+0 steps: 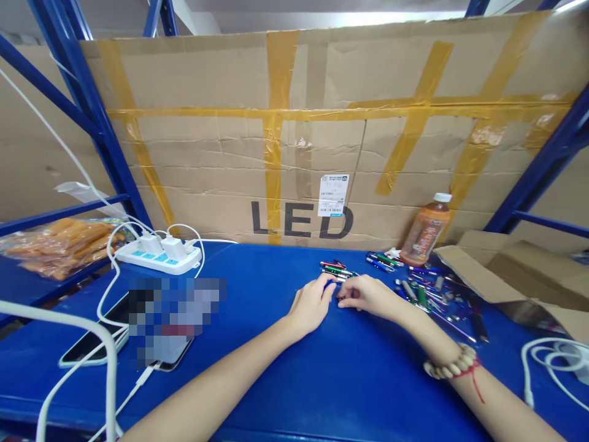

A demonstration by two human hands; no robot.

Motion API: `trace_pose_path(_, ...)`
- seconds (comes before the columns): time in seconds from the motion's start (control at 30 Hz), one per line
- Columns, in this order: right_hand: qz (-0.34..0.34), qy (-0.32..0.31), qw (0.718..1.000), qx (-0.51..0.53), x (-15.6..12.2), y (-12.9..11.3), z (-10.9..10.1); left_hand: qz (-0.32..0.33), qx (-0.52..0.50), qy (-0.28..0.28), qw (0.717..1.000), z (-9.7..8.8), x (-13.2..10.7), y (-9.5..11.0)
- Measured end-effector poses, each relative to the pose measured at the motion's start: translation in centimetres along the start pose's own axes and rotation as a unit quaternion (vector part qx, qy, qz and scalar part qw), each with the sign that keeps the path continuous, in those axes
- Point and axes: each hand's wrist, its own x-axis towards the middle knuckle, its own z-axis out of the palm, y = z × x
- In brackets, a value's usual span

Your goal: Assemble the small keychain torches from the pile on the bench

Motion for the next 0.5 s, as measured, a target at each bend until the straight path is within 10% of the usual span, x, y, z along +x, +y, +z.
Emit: trace_pose_path(0.5,-0.041,0.003,0.999,-0.036,-0.02,-0.30,-0.23,0.012,0.010,-0.005,1.000,0.30,0.13,-0.22)
